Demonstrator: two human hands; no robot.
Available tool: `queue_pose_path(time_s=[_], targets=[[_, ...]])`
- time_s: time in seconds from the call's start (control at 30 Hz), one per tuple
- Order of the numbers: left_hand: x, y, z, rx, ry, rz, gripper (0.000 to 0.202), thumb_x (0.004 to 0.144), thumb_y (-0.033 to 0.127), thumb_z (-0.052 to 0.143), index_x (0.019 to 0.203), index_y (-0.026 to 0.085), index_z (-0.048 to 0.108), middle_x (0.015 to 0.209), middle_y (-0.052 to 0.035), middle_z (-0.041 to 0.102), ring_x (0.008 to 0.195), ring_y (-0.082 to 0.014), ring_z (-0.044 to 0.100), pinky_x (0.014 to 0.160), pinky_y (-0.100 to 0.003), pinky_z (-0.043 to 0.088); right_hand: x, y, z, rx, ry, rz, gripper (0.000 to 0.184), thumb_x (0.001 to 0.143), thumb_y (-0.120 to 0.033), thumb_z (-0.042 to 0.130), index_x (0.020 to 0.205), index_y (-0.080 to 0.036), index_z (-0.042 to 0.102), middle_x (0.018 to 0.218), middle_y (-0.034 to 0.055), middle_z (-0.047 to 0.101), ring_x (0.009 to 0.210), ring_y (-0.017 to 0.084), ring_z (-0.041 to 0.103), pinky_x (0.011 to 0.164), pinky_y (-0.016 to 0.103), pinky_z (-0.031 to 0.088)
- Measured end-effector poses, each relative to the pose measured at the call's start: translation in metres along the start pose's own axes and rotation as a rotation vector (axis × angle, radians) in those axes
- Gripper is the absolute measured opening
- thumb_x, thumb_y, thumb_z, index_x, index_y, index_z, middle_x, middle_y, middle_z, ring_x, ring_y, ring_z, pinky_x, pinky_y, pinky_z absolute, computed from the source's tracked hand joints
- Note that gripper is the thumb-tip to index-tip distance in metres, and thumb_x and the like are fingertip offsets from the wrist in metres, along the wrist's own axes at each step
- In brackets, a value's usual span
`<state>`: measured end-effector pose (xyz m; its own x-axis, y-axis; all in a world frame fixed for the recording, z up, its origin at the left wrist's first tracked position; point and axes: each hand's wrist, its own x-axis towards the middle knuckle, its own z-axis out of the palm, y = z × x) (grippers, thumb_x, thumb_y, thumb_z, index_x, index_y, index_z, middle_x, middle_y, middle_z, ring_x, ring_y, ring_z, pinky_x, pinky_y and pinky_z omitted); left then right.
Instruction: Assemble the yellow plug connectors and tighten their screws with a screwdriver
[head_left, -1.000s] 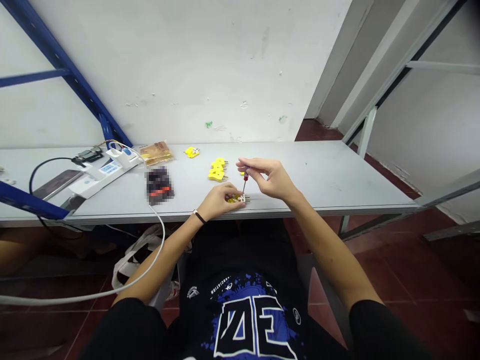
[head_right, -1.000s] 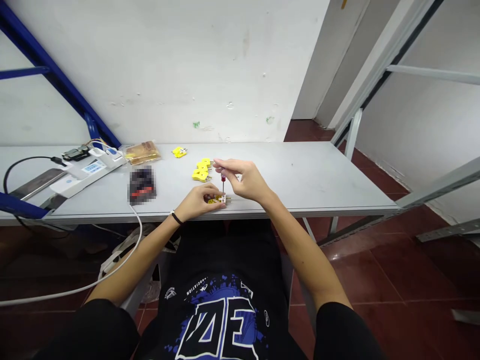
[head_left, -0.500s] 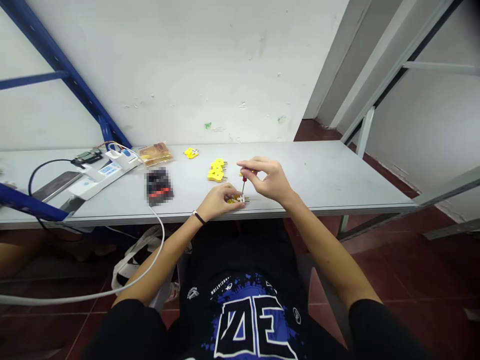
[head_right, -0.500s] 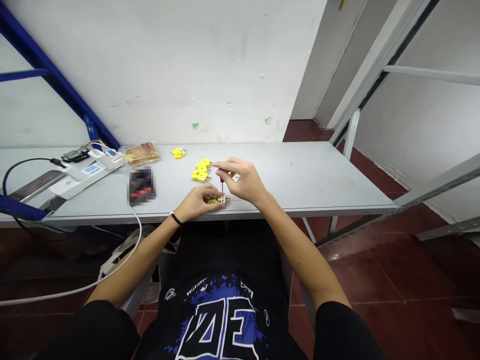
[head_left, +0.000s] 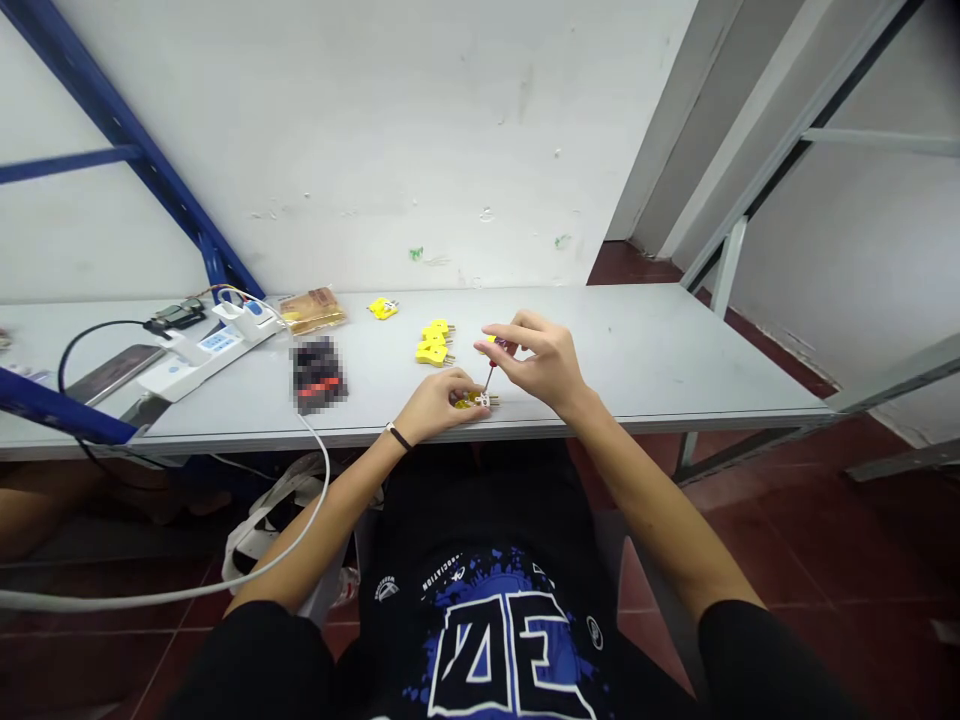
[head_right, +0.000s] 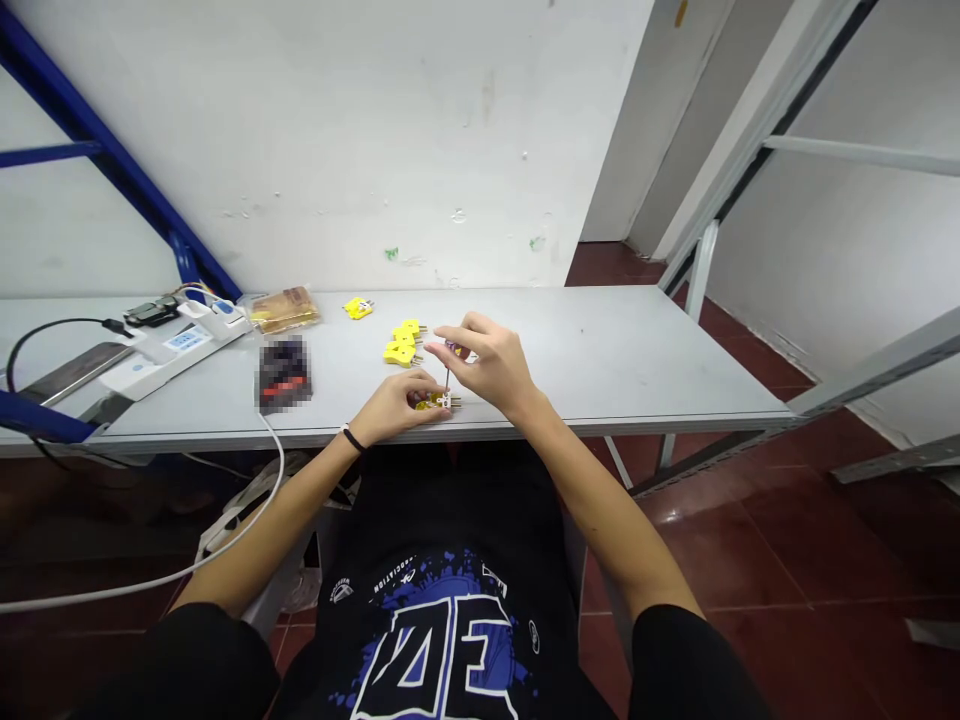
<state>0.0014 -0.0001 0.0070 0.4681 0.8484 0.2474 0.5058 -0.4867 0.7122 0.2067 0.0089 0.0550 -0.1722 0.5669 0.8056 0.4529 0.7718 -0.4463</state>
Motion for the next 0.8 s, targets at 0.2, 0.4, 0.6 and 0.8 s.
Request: queue_pose_path(time_s=[0.2,0.4,0.6,0.8], targets=[[0.000,0.001,0.000,0.000,0.000,0.001,0.042,0.077,0.052,0.081,0.103,0.020,0.080,0.094,-0.0051,0.069,0.075,-0.0158,0.059,0.072,-0.030,0.050,0.001,-0.006,-0.003,0.272,-0.164,0.038,0.029,0.102,-0.034,0.053,0.120,-0.025,0.074,0.107,0.0066,0.077,0.082,0.018,0.073,0.082,0.038,0.062],[-0.001,-0.001,0.000,-0.002,0.000,0.006,0.038,0.077,0.050,0.081,0.103,0.022,0.080,0.093,-0.0036,0.068,0.075,-0.0158,0.059,0.075,-0.031,0.051,0.001,-0.002,0.001,0.067,0.009,0.026,0.020,0.092,-0.038,0.070,0.096,-0.022,0.081,0.082,0.0057,0.073,0.065,0.016,0.065,0.065,0.035,0.058],[-0.001,-0.002,0.000,0.010,0.000,0.000,0.039,0.077,0.050,0.081,0.103,0.021,0.080,0.094,-0.0040,0.068,0.076,-0.0158,0.059,0.074,-0.030,0.051,0.002,-0.003,-0.007,0.285,-0.245,0.004,0.032,0.102,-0.030,0.052,0.127,-0.025,0.071,0.109,0.0063,0.075,0.084,0.017,0.072,0.087,0.038,0.061],[-0.001,-0.001,0.000,-0.006,0.004,-0.010,0.041,0.077,0.052,0.081,0.104,0.021,0.079,0.095,-0.0040,0.068,0.076,-0.0156,0.059,0.074,-0.030,0.051,0.003,0.002,-0.010,0.037,-0.131,0.002,0.028,0.092,-0.042,0.071,0.111,-0.022,0.078,0.084,0.0049,0.071,0.069,0.016,0.065,0.072,0.034,0.059]])
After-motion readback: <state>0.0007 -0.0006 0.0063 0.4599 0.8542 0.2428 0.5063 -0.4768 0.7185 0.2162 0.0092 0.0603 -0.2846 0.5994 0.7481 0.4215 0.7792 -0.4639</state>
